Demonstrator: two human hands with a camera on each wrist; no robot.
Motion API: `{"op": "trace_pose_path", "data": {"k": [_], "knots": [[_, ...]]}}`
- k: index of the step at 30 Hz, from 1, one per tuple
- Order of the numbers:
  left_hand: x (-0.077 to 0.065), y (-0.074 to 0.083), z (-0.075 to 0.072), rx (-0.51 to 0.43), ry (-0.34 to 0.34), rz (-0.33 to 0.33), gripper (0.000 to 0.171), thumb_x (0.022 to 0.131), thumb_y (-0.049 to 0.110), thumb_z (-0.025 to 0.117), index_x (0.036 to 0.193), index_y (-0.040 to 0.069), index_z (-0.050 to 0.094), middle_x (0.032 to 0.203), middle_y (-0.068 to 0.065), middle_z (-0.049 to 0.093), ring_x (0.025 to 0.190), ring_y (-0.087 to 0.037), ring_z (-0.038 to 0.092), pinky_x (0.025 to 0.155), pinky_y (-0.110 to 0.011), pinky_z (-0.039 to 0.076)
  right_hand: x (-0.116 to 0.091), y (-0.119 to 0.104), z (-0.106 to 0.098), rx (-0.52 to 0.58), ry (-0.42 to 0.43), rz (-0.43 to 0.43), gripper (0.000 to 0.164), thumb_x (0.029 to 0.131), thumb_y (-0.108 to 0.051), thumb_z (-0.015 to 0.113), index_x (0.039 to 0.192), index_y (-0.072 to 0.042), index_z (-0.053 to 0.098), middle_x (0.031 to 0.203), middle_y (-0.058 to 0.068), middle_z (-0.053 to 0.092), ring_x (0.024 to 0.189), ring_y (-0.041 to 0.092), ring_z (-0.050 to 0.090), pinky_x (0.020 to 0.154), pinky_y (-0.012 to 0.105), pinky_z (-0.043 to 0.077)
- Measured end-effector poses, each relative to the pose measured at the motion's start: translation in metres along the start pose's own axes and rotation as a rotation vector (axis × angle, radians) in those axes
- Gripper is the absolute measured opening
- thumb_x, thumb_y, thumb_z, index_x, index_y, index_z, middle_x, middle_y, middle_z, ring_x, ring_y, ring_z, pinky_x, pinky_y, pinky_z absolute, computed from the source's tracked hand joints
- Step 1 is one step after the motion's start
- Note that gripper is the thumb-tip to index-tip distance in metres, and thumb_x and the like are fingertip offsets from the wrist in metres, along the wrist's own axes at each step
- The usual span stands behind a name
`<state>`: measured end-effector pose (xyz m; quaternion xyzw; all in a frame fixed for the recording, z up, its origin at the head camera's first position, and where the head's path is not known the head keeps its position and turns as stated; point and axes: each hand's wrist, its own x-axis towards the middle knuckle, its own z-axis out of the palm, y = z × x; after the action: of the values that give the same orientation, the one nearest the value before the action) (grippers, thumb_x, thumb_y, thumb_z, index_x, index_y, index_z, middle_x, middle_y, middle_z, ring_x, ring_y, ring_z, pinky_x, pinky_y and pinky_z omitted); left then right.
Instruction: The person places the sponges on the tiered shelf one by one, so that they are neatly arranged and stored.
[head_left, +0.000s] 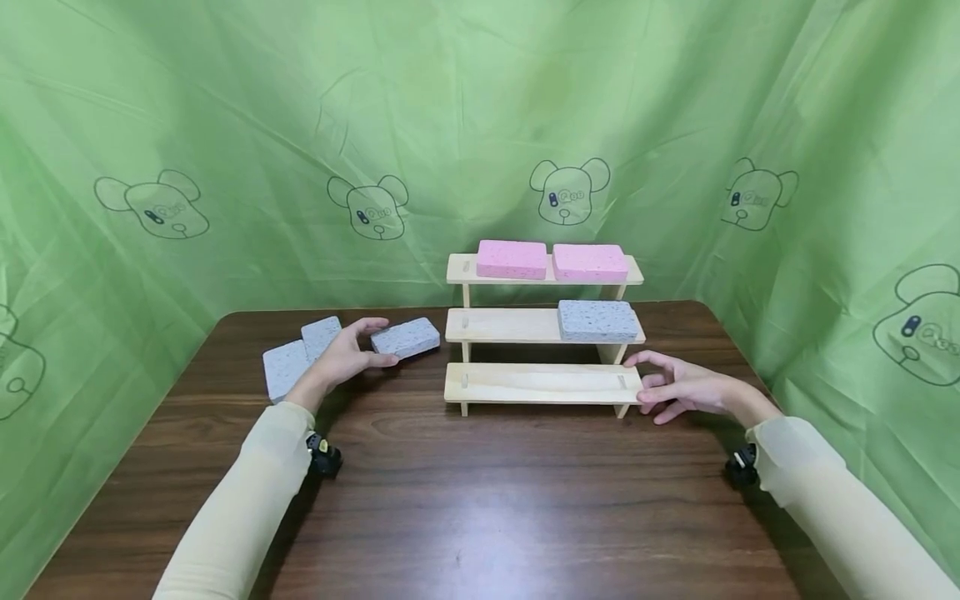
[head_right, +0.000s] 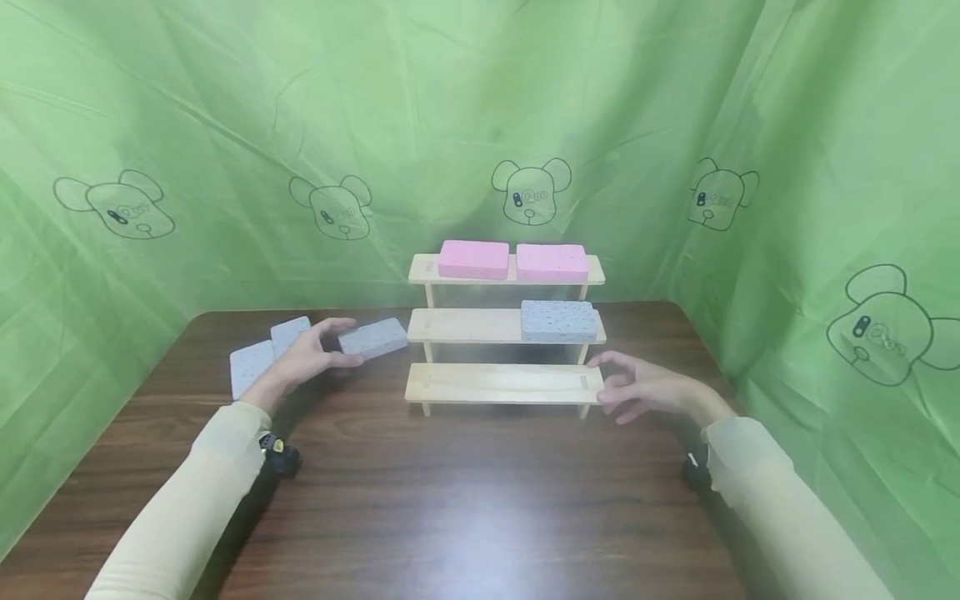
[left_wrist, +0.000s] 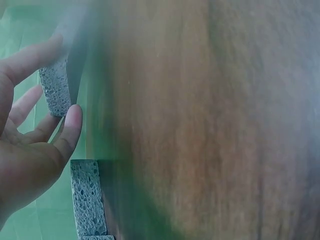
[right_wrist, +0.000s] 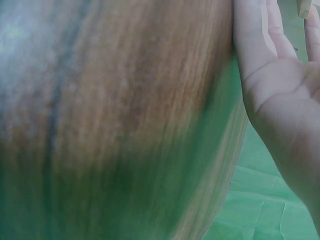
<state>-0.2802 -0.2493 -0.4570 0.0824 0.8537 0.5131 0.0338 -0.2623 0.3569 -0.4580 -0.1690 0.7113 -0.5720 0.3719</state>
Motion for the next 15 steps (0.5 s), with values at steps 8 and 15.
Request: {"op": "trace_pose_path", "data": {"k": [8,15], "knots": [[0.001,0.002,0.0,0.029,-0.003,-0.014,0.082,0.078,0.022,0.09,0.147,0.005,0.048,0.147,-0.016,0.05,0.135,-0.034,0.041,0.114,-0.055,0.029,0.0,0.001,-0.003,0.001,0.002,-0.016,0.048,0.101,-0.002,0.058,0.14,-0.023,0.037,0.111,0.017,0.063,0.094,0.029,0.067,0.078,0.055,0.059],[-0.006,0.015,-0.008,-0.006,0.003,0.025,0.081,0.08,0.028,0.089,0.148,0.011,0.049,0.148,-0.015,0.048,0.13,-0.033,0.043,0.109,-0.053,0.033,0.0,0.004,-0.001,0.022,0.001,-0.016,0.05,0.1,-0.003,0.059,0.141,-0.022,0.037,0.109,0.017,0.063,0.094,0.03,0.067,0.078,0.056,0.059]]}}
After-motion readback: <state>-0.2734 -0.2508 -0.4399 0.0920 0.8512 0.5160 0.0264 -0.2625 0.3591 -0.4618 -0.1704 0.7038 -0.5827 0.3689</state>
